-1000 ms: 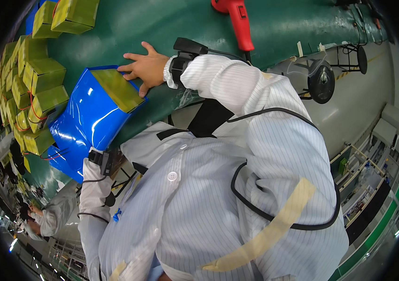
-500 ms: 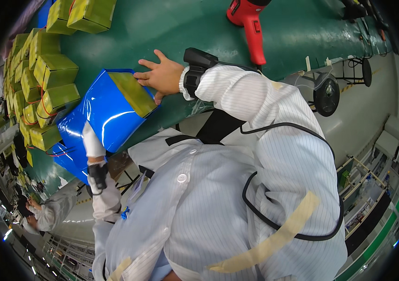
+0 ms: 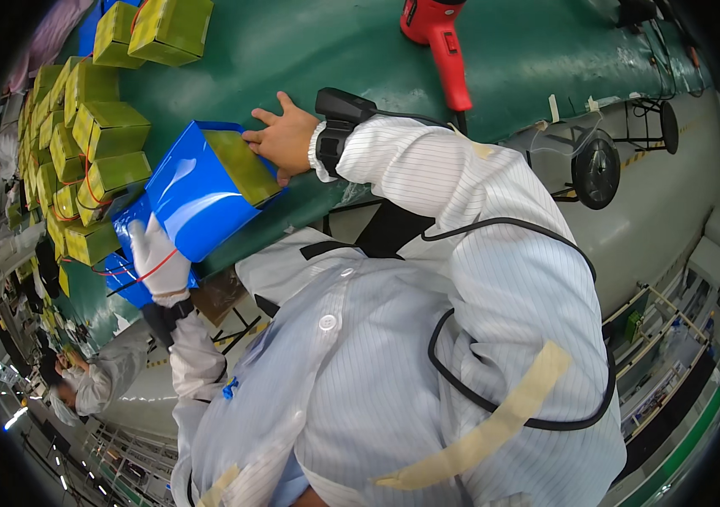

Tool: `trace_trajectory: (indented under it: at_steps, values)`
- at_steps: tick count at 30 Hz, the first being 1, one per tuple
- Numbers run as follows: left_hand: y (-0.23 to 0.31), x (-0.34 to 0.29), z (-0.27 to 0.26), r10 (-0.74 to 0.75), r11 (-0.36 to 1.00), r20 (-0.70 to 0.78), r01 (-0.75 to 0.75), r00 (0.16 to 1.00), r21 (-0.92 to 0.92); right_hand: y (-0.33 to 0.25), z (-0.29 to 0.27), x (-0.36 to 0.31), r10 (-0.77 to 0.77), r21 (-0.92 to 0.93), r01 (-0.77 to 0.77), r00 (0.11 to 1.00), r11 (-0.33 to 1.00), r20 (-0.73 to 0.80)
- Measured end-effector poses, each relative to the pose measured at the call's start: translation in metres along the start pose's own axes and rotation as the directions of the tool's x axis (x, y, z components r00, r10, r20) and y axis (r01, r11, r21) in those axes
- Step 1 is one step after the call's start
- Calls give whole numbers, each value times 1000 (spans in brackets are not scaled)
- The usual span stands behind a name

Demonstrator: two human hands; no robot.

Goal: Wrapping multiple battery cells in blue heat-shrink plastic film and sealing them with a handheld heat gun.

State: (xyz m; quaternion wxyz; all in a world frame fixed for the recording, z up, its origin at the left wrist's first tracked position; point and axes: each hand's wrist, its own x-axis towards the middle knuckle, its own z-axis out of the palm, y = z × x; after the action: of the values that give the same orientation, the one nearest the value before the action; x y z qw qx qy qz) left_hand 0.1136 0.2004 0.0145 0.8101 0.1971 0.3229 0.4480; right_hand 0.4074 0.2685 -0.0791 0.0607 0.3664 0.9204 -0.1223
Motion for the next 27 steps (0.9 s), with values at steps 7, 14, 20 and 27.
trace_trajectory:
  at_steps: [7,14,20,27]
  values:
    - [-51,-3,-152,90,-453,420,-339,903,825,-4,0,9,-54,-47,50,996,998,-76]
    - [-69,21,-128,27,-471,514,-442,857,763,-7,-18,13,-46,-87,51,997,995,63]
    - [-71,20,-135,28,-393,464,-417,885,819,-9,-28,20,-58,-94,69,992,993,111]
    - [-71,27,-138,23,-315,415,-387,910,866,-11,-28,23,5,-4,-5,989,1000,150]
